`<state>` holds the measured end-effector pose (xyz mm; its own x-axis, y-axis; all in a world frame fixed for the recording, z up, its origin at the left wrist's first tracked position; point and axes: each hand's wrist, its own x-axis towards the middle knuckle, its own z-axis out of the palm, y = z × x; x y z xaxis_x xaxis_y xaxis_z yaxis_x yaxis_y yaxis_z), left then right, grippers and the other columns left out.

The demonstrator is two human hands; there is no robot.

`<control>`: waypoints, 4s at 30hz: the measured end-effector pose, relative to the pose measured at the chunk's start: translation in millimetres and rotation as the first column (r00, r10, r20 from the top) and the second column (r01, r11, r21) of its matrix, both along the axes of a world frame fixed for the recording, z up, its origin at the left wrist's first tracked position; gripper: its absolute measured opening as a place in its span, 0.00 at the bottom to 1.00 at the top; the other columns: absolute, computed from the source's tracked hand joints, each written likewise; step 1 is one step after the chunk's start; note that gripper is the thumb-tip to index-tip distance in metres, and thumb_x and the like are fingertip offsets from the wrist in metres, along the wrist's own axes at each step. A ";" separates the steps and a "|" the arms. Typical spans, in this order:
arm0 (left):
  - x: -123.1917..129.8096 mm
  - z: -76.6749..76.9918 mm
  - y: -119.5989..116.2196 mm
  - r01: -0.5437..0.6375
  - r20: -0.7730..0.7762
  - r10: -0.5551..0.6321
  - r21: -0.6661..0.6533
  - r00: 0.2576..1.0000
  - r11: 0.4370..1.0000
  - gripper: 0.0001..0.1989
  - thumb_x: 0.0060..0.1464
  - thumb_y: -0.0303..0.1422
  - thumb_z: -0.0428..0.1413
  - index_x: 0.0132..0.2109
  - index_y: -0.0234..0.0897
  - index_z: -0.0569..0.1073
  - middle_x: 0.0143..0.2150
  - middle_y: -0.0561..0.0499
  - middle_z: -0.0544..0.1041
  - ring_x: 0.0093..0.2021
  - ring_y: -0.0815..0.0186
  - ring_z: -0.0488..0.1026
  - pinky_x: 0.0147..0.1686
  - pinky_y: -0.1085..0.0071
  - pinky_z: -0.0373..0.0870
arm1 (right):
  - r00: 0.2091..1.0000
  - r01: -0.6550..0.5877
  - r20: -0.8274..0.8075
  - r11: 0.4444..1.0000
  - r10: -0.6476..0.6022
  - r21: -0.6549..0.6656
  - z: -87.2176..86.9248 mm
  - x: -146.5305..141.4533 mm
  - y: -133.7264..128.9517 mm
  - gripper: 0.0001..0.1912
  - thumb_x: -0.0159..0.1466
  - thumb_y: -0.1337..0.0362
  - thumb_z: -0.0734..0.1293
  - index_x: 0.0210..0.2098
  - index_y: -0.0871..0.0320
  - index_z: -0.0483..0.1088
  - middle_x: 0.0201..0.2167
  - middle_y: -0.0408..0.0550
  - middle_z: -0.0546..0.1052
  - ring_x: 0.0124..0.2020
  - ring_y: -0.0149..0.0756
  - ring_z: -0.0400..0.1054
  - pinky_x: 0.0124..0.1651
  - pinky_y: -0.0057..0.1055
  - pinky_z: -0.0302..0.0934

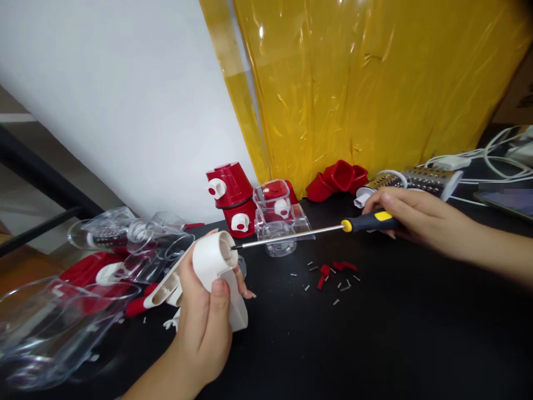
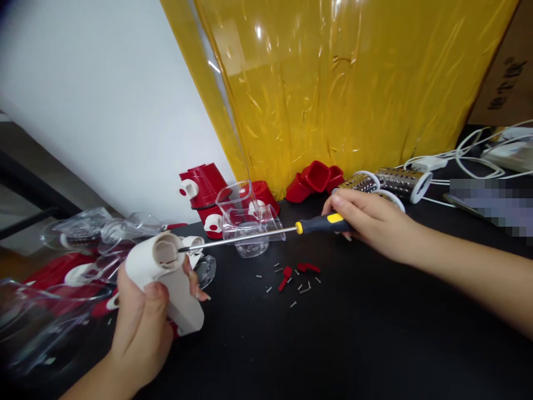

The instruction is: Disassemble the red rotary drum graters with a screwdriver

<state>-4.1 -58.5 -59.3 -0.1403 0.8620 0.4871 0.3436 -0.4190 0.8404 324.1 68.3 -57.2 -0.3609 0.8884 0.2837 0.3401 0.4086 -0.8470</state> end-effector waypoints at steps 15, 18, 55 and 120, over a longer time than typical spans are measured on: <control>-3.4 -7.3 1.3 0.027 -0.052 -0.026 0.021 0.998 0.999 0.22 0.68 0.43 0.45 0.64 0.45 0.56 0.41 0.49 0.68 0.31 0.64 0.70 0.31 0.61 0.78 | 0.891 -0.067 -0.453 0.981 -0.023 -0.181 10.4 -3.1 -6.3 0.25 0.57 0.41 0.70 0.44 0.52 0.73 0.30 0.45 0.75 0.21 0.30 0.67 0.21 0.27 0.64; 0.4 -6.0 1.8 0.003 -0.009 -0.003 0.017 1.000 1.000 0.21 0.67 0.44 0.47 0.63 0.45 0.58 0.41 0.49 0.68 0.30 0.65 0.69 0.30 0.62 0.78 | 0.959 -0.072 -0.283 0.963 -0.004 -0.258 9.6 -1.0 -3.3 0.34 0.63 0.33 0.56 0.40 0.56 0.73 0.17 0.45 0.72 0.11 0.28 0.56 0.12 0.25 0.50; -0.9 -6.2 2.0 0.046 -0.032 -0.048 -0.043 0.998 0.998 0.19 0.68 0.45 0.45 0.61 0.45 0.57 0.41 0.50 0.68 0.30 0.66 0.70 0.31 0.63 0.77 | 0.805 0.023 -0.587 0.993 -0.087 -0.117 16.6 -11.2 -15.4 0.27 0.51 0.50 0.78 0.47 0.44 0.69 0.37 0.42 0.78 0.29 0.34 0.72 0.28 0.30 0.69; -3.4 -10.6 7.0 0.047 -0.030 -0.050 -0.100 0.998 0.994 0.15 0.69 0.44 0.43 0.57 0.46 0.58 0.42 0.51 0.67 0.30 0.69 0.70 0.32 0.65 0.77 | 0.955 0.096 -0.280 0.995 -0.102 -0.035 9.3 2.4 -1.1 0.20 0.61 0.42 0.69 0.37 0.52 0.70 0.26 0.40 0.71 0.21 0.26 0.65 0.22 0.22 0.61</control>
<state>-7.6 -51.5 -69.9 -0.0825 0.9116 0.4027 0.3528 -0.3512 0.8673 326.5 67.1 -47.9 -0.1795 0.9225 0.3418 0.1249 0.3660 -0.9222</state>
